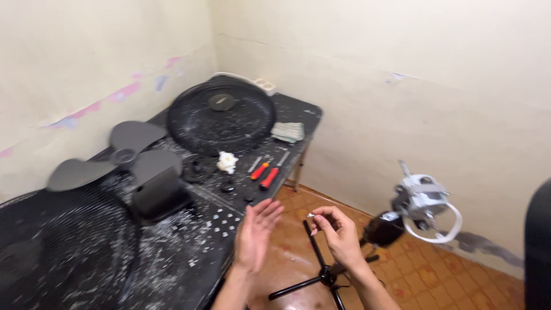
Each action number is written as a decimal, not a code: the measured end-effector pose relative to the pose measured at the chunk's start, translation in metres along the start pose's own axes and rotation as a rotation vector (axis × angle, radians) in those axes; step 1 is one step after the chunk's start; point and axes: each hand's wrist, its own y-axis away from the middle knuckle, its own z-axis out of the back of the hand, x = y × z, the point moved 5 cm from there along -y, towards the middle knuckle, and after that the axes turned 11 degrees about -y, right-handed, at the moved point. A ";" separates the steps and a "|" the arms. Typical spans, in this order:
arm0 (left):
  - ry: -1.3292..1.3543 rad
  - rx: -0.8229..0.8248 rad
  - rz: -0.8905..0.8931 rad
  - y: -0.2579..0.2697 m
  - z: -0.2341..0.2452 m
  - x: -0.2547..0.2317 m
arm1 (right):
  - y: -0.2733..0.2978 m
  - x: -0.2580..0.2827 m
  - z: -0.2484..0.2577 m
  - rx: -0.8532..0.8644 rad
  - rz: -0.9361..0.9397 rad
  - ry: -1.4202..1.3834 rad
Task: The person assembles a fan motor by attaching a metal bracket and securing it with a screwdriver, then installs a white plastic gear onto the motor shaft. The motor is mounted on a tripod stand while the person works.
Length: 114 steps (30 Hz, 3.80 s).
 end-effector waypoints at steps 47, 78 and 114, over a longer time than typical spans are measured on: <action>0.726 0.341 0.552 0.010 -0.214 0.135 | 0.093 0.109 0.072 0.045 0.413 1.014; 0.119 0.308 0.241 0.029 -0.173 0.171 | 0.099 0.103 0.090 -0.306 0.496 0.715; 0.505 0.178 0.565 0.010 -0.193 0.160 | 0.087 0.107 0.058 0.107 0.380 1.229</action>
